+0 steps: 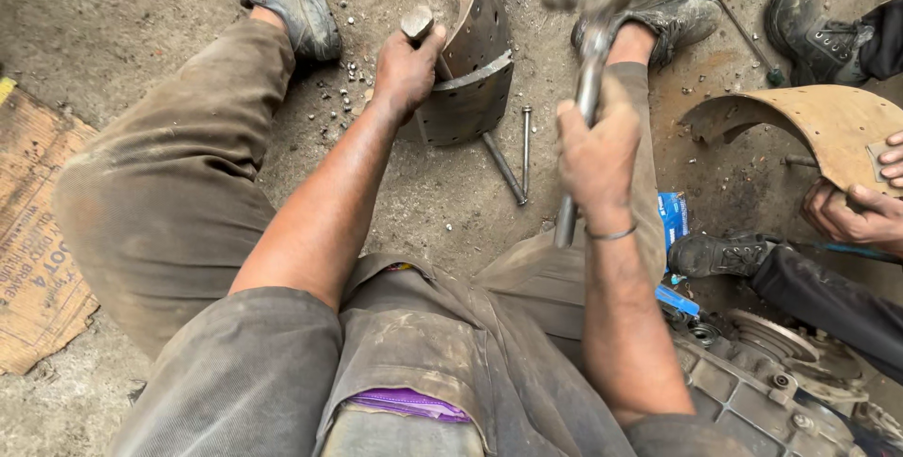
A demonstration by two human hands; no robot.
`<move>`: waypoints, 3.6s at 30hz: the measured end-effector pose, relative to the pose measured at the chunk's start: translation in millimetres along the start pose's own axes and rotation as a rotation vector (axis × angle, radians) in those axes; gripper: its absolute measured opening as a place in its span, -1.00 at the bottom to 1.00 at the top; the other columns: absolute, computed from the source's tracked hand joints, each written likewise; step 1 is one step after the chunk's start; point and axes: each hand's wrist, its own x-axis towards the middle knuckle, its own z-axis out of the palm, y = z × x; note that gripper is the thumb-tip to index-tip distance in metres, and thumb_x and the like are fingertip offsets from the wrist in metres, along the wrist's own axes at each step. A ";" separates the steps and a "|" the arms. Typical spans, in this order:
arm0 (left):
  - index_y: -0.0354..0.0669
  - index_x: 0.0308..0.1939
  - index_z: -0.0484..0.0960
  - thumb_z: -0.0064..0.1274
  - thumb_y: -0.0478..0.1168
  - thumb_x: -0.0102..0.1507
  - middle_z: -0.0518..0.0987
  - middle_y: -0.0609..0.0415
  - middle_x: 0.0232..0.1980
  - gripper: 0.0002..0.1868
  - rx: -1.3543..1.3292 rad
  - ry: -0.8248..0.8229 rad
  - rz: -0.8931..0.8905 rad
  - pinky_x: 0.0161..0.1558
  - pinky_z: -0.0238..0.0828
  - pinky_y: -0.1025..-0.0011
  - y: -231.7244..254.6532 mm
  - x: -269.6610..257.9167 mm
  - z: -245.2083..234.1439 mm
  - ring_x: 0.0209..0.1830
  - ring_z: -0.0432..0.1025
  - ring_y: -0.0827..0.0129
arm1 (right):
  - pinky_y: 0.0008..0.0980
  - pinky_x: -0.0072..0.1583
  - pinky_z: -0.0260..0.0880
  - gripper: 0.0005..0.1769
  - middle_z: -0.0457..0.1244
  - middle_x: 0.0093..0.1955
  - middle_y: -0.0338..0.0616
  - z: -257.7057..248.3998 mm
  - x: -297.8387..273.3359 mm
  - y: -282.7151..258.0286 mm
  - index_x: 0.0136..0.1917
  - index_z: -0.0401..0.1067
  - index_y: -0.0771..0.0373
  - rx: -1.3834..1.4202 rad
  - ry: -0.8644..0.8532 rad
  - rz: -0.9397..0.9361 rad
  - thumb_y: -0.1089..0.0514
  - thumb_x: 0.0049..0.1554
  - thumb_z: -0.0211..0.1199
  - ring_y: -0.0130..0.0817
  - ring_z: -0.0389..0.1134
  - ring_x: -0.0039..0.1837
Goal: The person removes and replaces metal rivets on heavy-duty brake shoes using a hammer and a punch while sitting on the floor.
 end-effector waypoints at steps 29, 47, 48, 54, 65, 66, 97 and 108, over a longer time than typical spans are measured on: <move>-0.09 0.21 0.55 0.09 0.03 0.41 0.72 0.02 0.12 -0.61 0.008 -0.064 0.503 0.20 0.50 0.27 38.4 22.9 8.0 0.15 0.60 0.31 | -0.62 -0.31 0.19 -0.71 0.18 -0.32 -0.33 -29.6 -30.2 -96.9 0.32 0.28 0.38 0.205 -0.054 -0.414 0.26 0.35 0.05 -0.65 0.18 -0.38; -0.22 0.12 0.59 0.09 0.02 0.35 0.75 -0.01 -0.08 -0.58 0.109 -0.079 0.298 0.06 0.55 0.28 30.4 46.7 -5.6 -0.09 0.65 0.32 | -0.53 -0.35 0.23 -0.92 0.22 -0.31 -0.32 -37.5 30.5 -161.5 0.00 0.37 0.25 -0.151 -0.129 -0.363 0.21 0.24 0.18 -0.59 0.23 -0.35; -0.22 0.13 0.58 0.09 0.01 0.35 0.73 -0.02 -0.04 -0.58 0.126 -0.064 0.333 0.08 0.52 0.27 29.4 47.2 -1.5 -0.04 0.63 0.29 | -0.52 -0.35 0.23 -0.92 0.22 -0.31 -0.32 -38.1 30.9 -164.9 0.00 0.37 0.26 -0.131 -0.115 -0.422 0.21 0.24 0.18 -0.59 0.23 -0.35; -0.20 0.14 0.57 0.08 0.01 0.34 0.71 -0.04 0.01 -0.58 0.124 -0.052 0.370 0.16 0.46 0.23 23.3 55.0 -0.7 0.06 0.61 0.21 | -0.46 -0.36 0.21 -0.89 0.22 -0.35 -0.28 8.7 78.6 -147.9 -0.04 0.37 0.30 -0.326 -0.287 -0.356 0.21 0.24 0.18 -0.54 0.21 -0.37; -0.25 0.02 0.66 0.11 0.10 0.30 0.73 -0.11 0.00 -0.53 0.057 -0.039 0.192 0.12 0.50 0.20 -38.6 27.0 2.1 0.06 0.63 0.17 | -0.61 -0.42 0.09 -0.84 0.20 -0.34 -0.37 -11.8 61.2 -125.5 0.07 0.39 0.24 -0.111 -0.438 0.084 0.26 0.19 0.19 -0.68 0.13 -0.44; -0.24 0.04 0.65 0.10 0.10 0.31 0.71 -0.12 -0.01 -0.53 0.108 -0.044 0.197 0.12 0.49 0.19 -33.7 30.5 6.2 0.04 0.61 0.15 | -0.60 -0.38 0.16 -0.87 0.22 -0.30 -0.32 -19.9 58.2 -133.6 0.09 0.37 0.32 -0.112 -0.432 -0.042 0.27 0.27 0.19 -0.65 0.19 -0.39; 0.01 0.05 0.68 0.12 -0.18 0.16 0.68 -0.05 -0.05 -0.64 0.704 -0.159 -0.034 0.07 0.49 0.13 -65.4 2.6 -59.1 -0.04 0.59 0.09 | -0.43 -0.41 0.28 -0.83 0.24 -0.42 -0.22 50.3 -85.1 166.7 -0.13 0.37 0.34 -0.031 -0.513 0.766 0.17 0.19 0.21 -0.50 0.23 -0.48; 0.05 -0.16 0.74 0.08 -0.33 0.12 0.67 -0.08 -0.10 -0.73 1.006 -0.243 0.314 0.04 0.46 0.12 -59.8 -50.2 -33.0 -0.06 0.55 0.01 | -0.04 0.21 0.40 -0.63 0.37 0.06 0.32 93.4 -95.5 218.8 -0.03 0.49 0.41 -0.715 -0.905 0.395 0.06 0.03 0.21 0.15 0.42 0.17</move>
